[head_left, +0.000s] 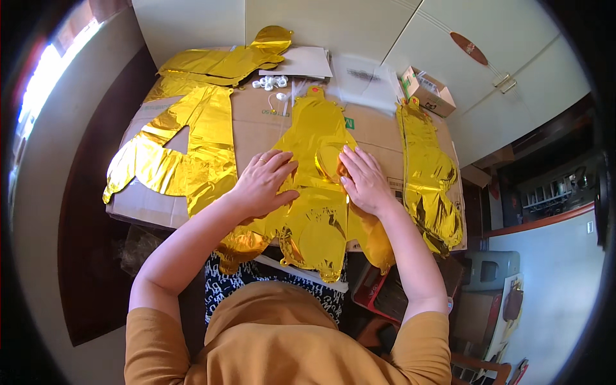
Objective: Folding gold foil balloons and placing them into plastic retail sleeves with instruction cards.
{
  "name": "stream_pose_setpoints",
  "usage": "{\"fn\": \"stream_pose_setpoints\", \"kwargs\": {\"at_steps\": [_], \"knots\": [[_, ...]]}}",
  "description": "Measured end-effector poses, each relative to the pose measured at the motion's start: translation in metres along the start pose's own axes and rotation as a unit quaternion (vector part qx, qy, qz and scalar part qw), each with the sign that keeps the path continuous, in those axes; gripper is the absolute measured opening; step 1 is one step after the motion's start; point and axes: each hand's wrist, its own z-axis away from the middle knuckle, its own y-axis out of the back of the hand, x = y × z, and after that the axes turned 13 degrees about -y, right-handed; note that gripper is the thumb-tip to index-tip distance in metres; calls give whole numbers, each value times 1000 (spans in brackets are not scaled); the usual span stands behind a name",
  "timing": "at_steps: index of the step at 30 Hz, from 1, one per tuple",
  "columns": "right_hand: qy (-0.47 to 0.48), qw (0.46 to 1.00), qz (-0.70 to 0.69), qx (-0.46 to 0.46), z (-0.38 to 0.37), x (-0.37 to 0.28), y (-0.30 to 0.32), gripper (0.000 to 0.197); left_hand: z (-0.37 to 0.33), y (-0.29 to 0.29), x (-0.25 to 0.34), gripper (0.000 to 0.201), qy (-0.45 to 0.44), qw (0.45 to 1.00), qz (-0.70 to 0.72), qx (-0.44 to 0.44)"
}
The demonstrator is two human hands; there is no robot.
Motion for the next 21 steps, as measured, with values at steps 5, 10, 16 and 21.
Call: {"fn": "stream_pose_setpoints", "kwargs": {"at_steps": [5, 10, 16, 21], "knots": [[15, 1000, -1, 21, 0, 5, -4, 56, -4, 1, 4, 69, 9, 1000, -5, -17], [34, 999, 5, 34, 0, 6, -5, 56, -1, 1, 3, 70, 7, 1000, -6, -23], [20, 999, -2, 31, 9, 10, -6, 56, -4, 2, 0, 68, -17, 999, -1, -27], [1, 1000, 12, 12, 9, 7, -1, 56, -4, 1, -4, 70, -27, 999, 6, -20]]}}
